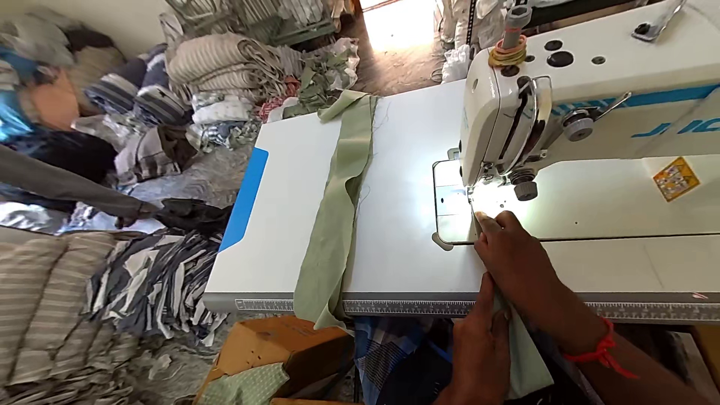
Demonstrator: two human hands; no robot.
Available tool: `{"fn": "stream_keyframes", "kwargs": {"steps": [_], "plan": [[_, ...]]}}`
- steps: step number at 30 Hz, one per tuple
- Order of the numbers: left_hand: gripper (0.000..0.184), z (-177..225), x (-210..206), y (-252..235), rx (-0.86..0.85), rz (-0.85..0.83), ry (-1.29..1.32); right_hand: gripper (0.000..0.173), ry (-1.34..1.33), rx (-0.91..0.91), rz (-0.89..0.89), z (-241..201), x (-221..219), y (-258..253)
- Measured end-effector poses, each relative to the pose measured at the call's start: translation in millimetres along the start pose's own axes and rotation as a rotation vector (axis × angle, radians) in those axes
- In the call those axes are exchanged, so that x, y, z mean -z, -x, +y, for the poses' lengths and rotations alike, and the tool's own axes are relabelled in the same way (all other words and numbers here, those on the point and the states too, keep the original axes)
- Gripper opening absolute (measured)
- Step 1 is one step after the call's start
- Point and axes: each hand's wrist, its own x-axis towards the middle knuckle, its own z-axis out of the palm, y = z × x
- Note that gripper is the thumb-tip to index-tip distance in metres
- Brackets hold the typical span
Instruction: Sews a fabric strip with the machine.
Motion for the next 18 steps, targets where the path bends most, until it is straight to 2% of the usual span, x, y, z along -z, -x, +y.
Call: {"fn": "stream_keyframes", "kwargs": {"steps": [18], "plan": [[0.052, -3.8, -5.6, 3.4, -0.060, 0.049, -0.031, 0.041, -0.027, -0.002, -0.005, 0.6, 2.4, 2.5]]}}
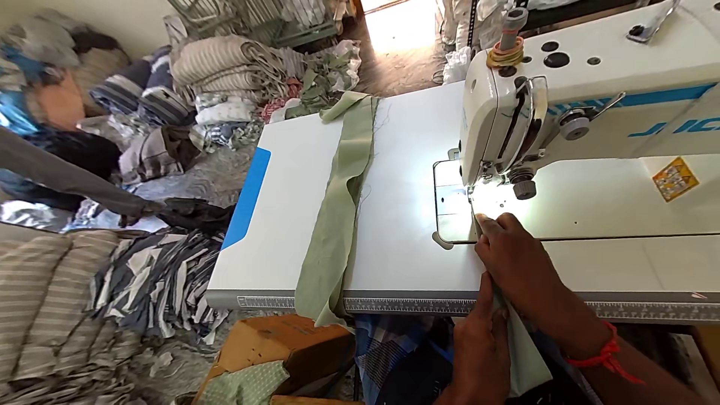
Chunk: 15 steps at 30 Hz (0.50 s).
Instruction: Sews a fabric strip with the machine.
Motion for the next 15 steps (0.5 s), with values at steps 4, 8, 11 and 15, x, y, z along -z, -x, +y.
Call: {"fn": "stream_keyframes", "kwargs": {"steps": [4, 8, 11, 15], "plan": [[0.051, 1.4, 0.2, -0.1, -0.002, 0.002, 0.016, 0.041, -0.018, 0.003, -0.008, 1.3, -0.6, 0.1], [0.052, 0.1, 0.3, 0.6, -0.003, -0.002, -0.005, 0.041, -0.014, -0.002, -0.014, 0.8, 0.7, 1.3], [0.052, 1.4, 0.9, 0.7, 0.015, -0.005, -0.014, 0.043, -0.027, -0.009, -0.021, -0.1, 1.9, 2.1], [0.052, 2.1, 1.0, 0.3, 0.026, -0.010, -0.002, 0.042, -0.018, -0.013, -0.016, -0.8, 1.8, 2.1]]}}
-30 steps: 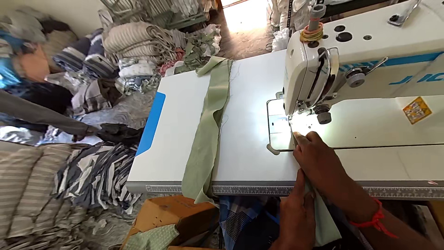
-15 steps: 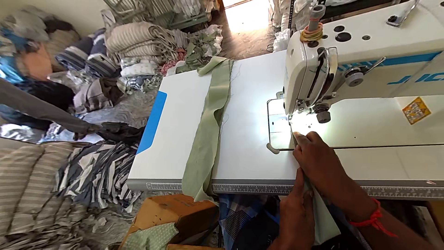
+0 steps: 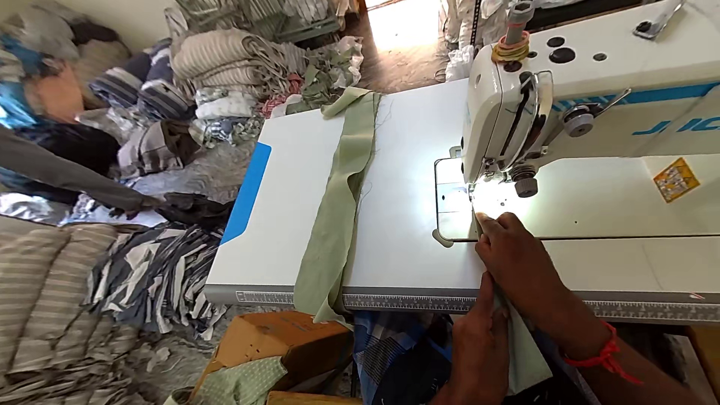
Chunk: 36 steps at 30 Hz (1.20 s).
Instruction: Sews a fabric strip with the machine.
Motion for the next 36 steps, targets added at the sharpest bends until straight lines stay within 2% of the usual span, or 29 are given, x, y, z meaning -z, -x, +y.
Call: {"fn": "stream_keyframes", "kwargs": {"steps": [10, 14, 18, 36], "plan": [[0.053, 1.2, 2.7, 0.4, 0.004, -0.022, 0.006, 0.042, 0.007, 0.015, 0.020, 0.5, -1.4, 1.8], [0.054, 1.1, 3.1, 0.6, 0.010, -0.018, 0.009, 0.042, -0.013, 0.078, 0.043, 3.6, 0.3, 9.3], [0.054, 2.1, 4.5, 0.2, 0.028, -0.026, 0.008, 0.041, 0.001, 0.012, 0.006, 1.3, -0.9, 0.5], [0.053, 0.5, 4.0, 0.7, 0.003, -0.009, 0.000, 0.041, 0.004, 0.010, 0.008, 0.7, -1.1, 1.2]]}}
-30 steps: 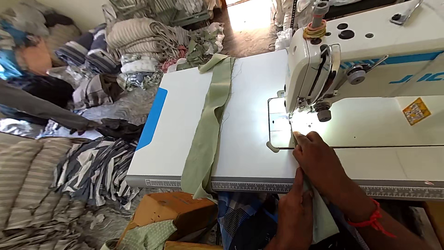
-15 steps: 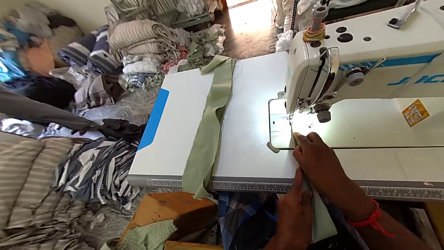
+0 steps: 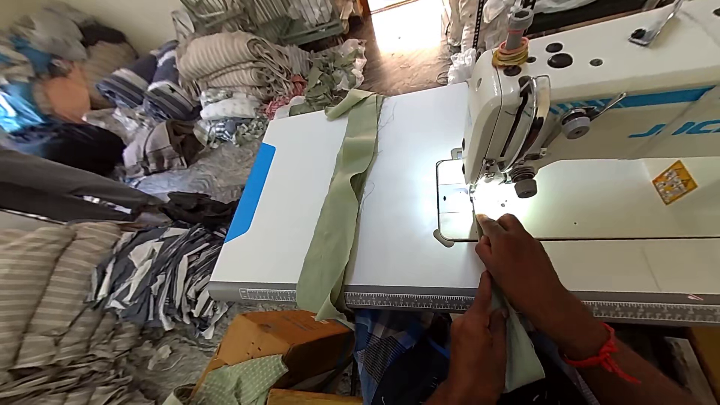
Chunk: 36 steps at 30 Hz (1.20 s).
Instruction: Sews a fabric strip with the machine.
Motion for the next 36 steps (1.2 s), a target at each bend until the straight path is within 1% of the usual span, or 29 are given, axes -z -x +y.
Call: {"fn": "stream_keyframes", "kwargs": {"steps": [6, 9, 13, 16, 20, 25, 30, 36], "plan": [[0.053, -0.2, -0.4, -0.5, 0.013, 0.000, -0.003, 0.041, -0.006, 0.045, 0.031, 2.6, -0.4, 6.0], [0.053, 0.4, -0.5, 0.6, 0.018, -0.003, -0.003, 0.041, -0.006, 0.022, 0.026, 1.5, -1.5, 3.2], [0.053, 0.8, -0.2, 0.6, 0.029, -0.010, 0.008, 0.042, -0.023, 0.091, 0.051, 5.3, -0.6, 10.6], [0.053, 0.6, -0.7, 0.8, 0.021, -0.001, 0.007, 0.041, -0.006, 0.034, 0.026, 2.8, -2.1, 2.4], [0.053, -1.0, -1.0, 1.2, 0.016, 0.000, 0.028, 0.041, -0.002, 0.014, 0.021, 1.4, -1.6, 1.5], [0.053, -0.6, 0.0, 1.0, 0.020, -0.005, 0.030, 0.043, -0.013, 0.094, 0.061, 4.6, 0.4, 13.0], [0.053, -1.6, -1.5, 2.1, 0.014, 0.000, 0.017, 0.040, -0.003, 0.016, 0.030, 1.6, -2.4, 2.1], [0.052, -0.6, -1.1, 1.3, 0.014, 0.001, 0.012, 0.040, 0.011, 0.014, 0.021, 1.0, -1.6, 1.7]]}}
